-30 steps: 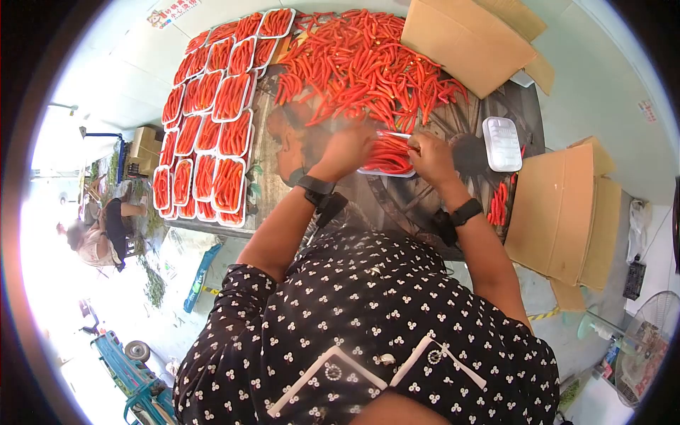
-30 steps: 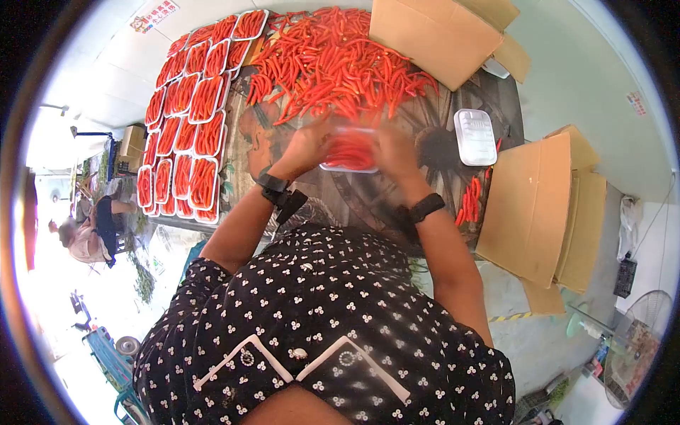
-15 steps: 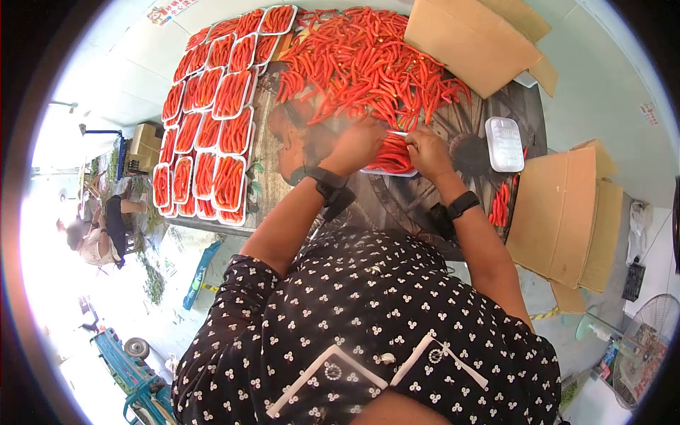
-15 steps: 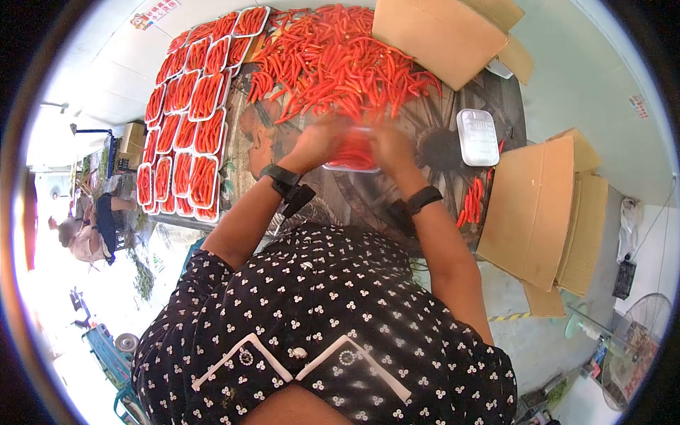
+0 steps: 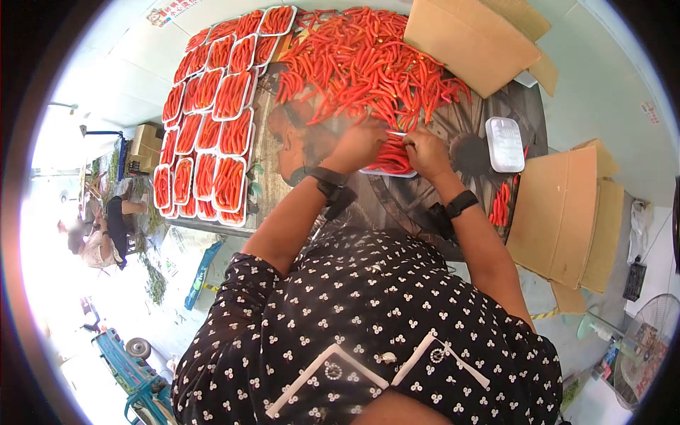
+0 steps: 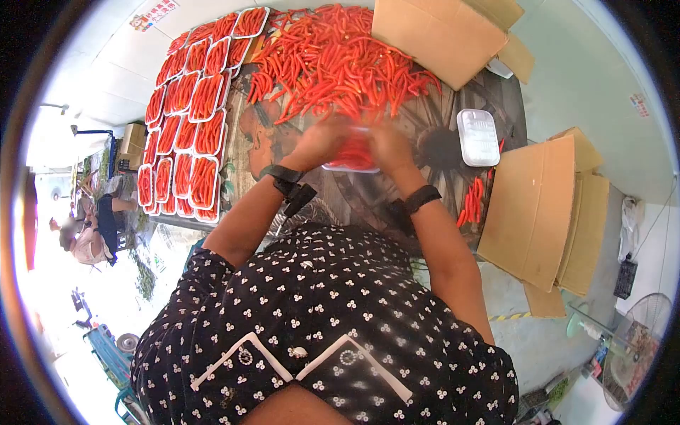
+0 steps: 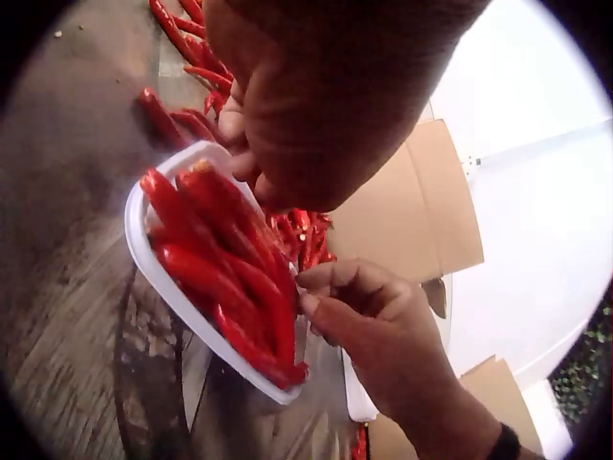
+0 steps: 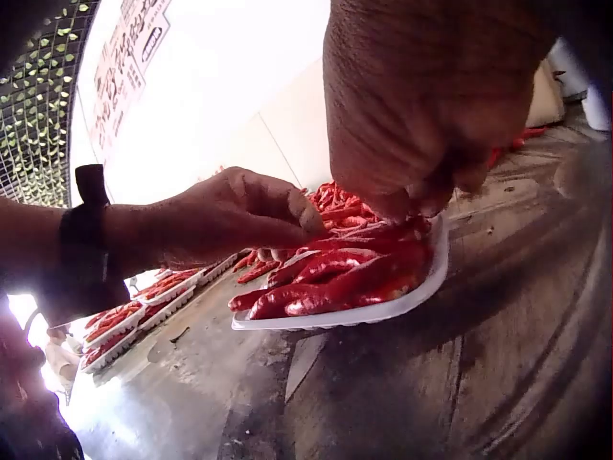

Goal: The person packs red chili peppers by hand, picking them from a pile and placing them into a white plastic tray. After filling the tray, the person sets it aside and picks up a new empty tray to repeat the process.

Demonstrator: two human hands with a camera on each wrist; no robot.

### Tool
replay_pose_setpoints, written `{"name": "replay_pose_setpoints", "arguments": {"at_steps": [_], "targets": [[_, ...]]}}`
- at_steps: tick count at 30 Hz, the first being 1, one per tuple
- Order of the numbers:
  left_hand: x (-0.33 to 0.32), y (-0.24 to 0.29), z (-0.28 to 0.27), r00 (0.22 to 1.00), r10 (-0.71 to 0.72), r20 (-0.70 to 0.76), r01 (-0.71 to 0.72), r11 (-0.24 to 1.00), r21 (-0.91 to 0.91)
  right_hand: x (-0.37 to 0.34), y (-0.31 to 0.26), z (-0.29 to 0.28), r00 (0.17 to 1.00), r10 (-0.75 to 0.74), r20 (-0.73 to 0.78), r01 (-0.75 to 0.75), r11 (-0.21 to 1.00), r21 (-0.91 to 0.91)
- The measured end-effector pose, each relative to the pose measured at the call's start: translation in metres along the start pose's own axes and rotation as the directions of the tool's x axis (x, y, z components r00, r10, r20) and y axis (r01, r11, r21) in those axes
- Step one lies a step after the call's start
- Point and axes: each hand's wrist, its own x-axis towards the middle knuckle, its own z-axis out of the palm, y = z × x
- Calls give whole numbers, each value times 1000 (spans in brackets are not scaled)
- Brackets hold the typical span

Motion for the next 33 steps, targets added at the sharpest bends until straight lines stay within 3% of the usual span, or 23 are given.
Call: {"name": "replay_pose_setpoints", "arguments": {"at_steps": [2,3,5,8,11,16,21,23,27,33], "targets": [[-2,-5,-7,996,-4,95,-14,980,198,0,0,-1,1000,-19,-10,19,1000,14],[-2,-3,-15,995,-5,95,-14,980,199,0,-2,-4,1000,-2,-5,2,1000,16],[-3,2,-30,978,-210,-1,210,976,-64,-1,-8,-9,1000,12,3,-12,1000,18],[1,1,-35,990,-131,50,131,991,10,2,-14,-10,1000,28,-2,-28,999,41],[5,4,-26,968,-200,152,198,980,28,2,-13,-4,999,-2,39,2,1000,5],[3,4,-19,993,-89,80,87,996,32,0,-14,-5,997,-81,5,81,996,31],[3,2,-17,995,-51,83,46,997,59,-1,-13,-2,999,-50,9,49,997,60],[1,-5,-10,957,-106,271,40,970,239,-2,-14,-2,999,-51,-3,51,996,67],[3,4,-12,990,-66,124,49,990,134,-2,-13,-2,999,-47,7,47,997,60],[6,12,-53,931,-290,220,256,951,171,-1,-15,-7,999,-37,28,37,999,22]]}}
